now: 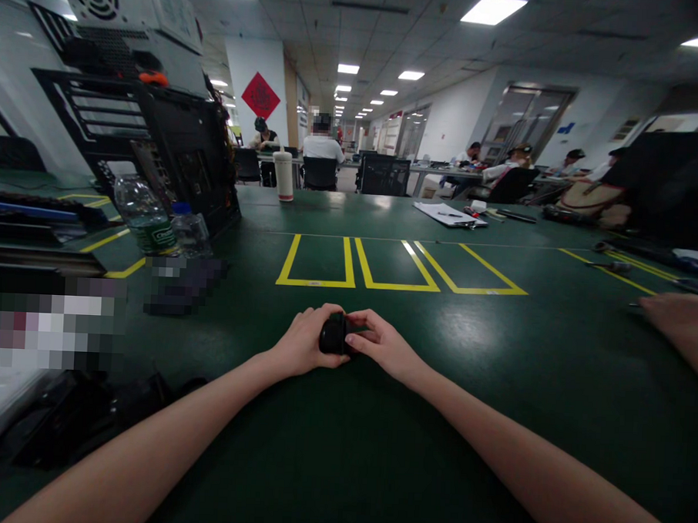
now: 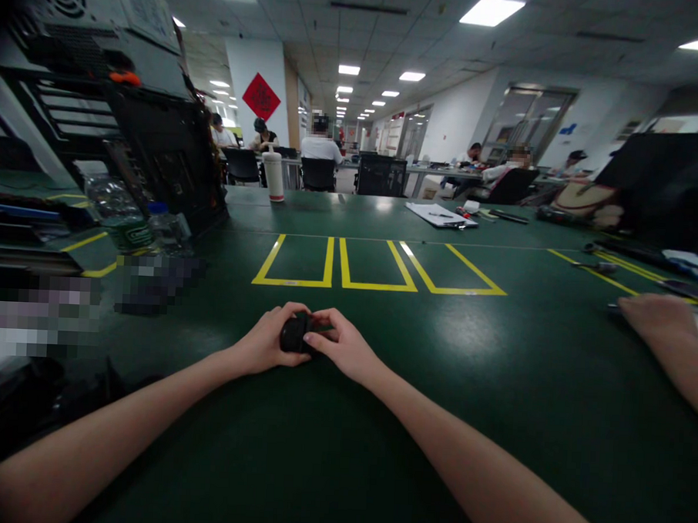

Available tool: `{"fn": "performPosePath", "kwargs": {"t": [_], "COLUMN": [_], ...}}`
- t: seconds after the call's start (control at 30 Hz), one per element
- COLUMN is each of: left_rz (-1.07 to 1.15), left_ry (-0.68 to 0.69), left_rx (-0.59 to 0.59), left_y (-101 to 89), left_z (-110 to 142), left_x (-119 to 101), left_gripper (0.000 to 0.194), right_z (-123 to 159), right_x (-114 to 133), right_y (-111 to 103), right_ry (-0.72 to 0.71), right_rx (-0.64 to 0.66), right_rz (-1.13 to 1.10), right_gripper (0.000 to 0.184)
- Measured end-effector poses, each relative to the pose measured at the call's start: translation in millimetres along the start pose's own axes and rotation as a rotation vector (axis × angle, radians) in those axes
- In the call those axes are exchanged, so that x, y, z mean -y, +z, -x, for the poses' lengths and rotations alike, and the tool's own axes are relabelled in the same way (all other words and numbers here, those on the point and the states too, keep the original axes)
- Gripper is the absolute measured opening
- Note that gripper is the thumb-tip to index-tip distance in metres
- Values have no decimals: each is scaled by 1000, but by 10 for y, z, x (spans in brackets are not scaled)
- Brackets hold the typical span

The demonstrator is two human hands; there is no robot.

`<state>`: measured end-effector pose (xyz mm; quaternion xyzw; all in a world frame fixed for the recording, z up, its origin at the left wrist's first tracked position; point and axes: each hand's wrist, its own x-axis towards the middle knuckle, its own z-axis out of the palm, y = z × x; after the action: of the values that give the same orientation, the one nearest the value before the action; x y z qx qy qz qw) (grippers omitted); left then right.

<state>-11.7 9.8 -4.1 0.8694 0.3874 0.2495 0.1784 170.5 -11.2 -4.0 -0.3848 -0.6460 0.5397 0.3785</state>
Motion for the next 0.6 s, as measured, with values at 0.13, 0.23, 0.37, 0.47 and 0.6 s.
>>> {"fn": "performPosePath", "kwargs": {"t": [0.13,0.23,0.37,0.47,0.6], "left_rz": [3,10,0,8,23], "left_ry": [-15,-3,-2,-1,6], "left_rx": [3,8,3,8,20], "left_y": [-8,-21,-17,-12,-40], "left_z": [6,14,12,7,11], "left_x": [-1,-10,-16,-14,-20], "left_gripper": [59,58,60,59,57], "right_z": [21,30,23,19,27], "right_x": [23,29,23,25,36], "right_y": [-6,1,16,20,9], "right_ry": [-15,-37,-52,-30,5], "right_rx": [51,57,15,1,16], "right_rz": [-35,-63,-53,-8,24], "right_gripper": [28,27,19,22,24]}}
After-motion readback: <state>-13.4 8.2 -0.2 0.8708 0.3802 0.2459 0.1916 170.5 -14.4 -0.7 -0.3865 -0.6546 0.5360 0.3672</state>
